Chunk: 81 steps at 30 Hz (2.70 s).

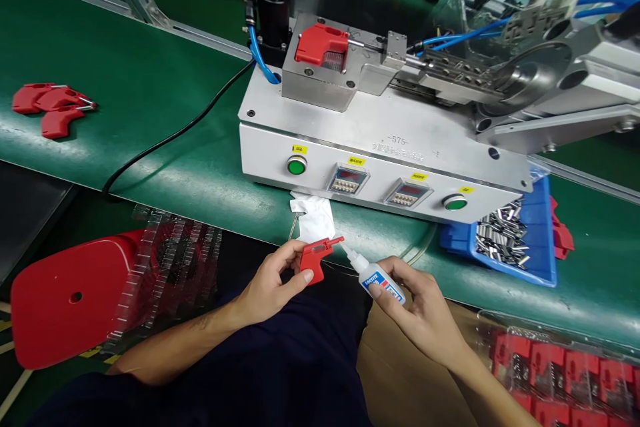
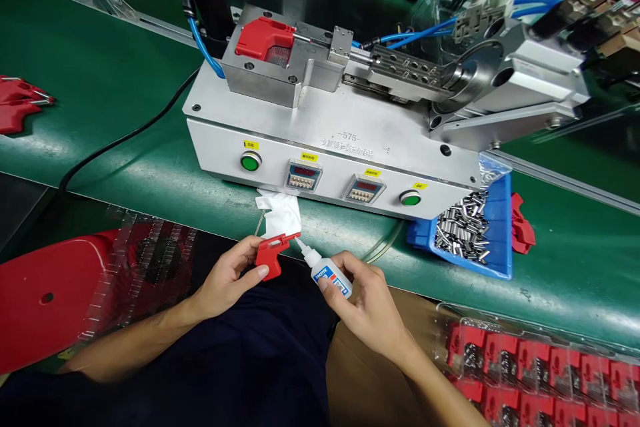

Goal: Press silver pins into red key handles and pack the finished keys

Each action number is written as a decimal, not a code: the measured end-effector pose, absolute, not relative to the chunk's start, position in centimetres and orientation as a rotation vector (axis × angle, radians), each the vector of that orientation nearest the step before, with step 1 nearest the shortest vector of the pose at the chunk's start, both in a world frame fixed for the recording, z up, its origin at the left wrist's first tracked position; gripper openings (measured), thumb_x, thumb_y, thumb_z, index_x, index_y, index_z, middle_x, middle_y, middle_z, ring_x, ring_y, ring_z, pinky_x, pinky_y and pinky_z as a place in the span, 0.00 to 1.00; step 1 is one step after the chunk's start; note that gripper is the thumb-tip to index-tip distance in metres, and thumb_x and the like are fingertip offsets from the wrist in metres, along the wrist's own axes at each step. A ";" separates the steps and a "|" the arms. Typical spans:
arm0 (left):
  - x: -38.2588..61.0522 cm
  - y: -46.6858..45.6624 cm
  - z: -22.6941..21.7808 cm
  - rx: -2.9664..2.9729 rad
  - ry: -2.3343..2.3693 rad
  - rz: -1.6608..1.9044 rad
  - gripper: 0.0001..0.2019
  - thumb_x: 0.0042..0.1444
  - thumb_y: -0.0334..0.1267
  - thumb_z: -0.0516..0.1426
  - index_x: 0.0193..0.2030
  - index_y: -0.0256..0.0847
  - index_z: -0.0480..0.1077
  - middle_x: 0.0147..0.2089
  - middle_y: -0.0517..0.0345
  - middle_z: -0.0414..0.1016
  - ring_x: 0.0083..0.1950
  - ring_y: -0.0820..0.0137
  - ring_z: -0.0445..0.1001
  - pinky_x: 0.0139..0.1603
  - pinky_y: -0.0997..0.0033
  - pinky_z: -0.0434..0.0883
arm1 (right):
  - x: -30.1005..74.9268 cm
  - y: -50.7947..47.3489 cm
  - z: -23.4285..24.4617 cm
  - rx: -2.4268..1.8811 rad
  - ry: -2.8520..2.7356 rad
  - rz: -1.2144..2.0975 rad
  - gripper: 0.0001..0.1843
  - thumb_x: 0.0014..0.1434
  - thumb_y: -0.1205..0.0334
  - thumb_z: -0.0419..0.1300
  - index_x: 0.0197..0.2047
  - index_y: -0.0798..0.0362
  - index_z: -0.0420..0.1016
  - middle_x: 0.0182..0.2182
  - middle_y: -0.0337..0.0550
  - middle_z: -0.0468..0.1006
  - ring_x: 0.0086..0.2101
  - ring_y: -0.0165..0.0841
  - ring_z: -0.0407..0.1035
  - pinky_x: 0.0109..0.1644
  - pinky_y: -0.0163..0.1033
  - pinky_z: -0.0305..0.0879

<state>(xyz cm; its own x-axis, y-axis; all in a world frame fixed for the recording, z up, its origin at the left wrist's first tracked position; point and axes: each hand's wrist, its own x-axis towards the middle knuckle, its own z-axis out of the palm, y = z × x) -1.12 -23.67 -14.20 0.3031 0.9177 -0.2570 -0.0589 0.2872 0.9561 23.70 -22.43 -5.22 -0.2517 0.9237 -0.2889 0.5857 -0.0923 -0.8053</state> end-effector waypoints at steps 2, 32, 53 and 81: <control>-1.2 -23.7 -14.2 1.061 1.038 0.855 0.16 0.64 0.48 0.62 0.53 0.39 0.75 0.45 0.51 0.80 0.46 0.63 0.76 0.48 0.67 0.73 | 24.1 -22.3 -5.3 -1.656 -1.823 1.232 0.13 0.67 0.49 0.58 0.36 0.49 0.73 0.26 0.39 0.73 0.25 0.33 0.64 0.28 0.37 0.62; -5.1 -18.7 -17.6 1.197 1.329 0.966 0.24 0.56 0.61 0.66 0.46 0.41 0.77 0.41 0.54 0.82 0.41 0.62 0.80 0.42 0.70 0.77 | 40.9 -16.0 -4.4 -2.271 -1.942 0.188 0.14 0.61 0.75 0.55 0.41 0.54 0.82 0.42 0.50 0.85 0.42 0.40 0.78 0.47 0.41 0.72; -5.6 -17.9 -19.3 1.300 1.127 0.980 0.18 0.63 0.53 0.62 0.48 0.41 0.78 0.44 0.52 0.83 0.43 0.62 0.80 0.44 0.69 0.79 | 42.6 -15.2 -1.3 -2.312 -1.963 0.015 0.14 0.67 0.57 0.55 0.44 0.53 0.80 0.40 0.51 0.85 0.40 0.42 0.80 0.45 0.43 0.77; -3.8 -16.1 -16.4 1.540 1.094 0.949 0.10 0.64 0.42 0.55 0.44 0.42 0.75 0.37 0.57 0.75 0.37 0.66 0.69 0.41 0.69 0.68 | 19.5 2.8 0.5 -1.208 -2.302 -0.167 0.18 0.70 0.59 0.52 0.46 0.48 0.86 0.47 0.52 0.84 0.50 0.48 0.74 0.55 0.56 0.74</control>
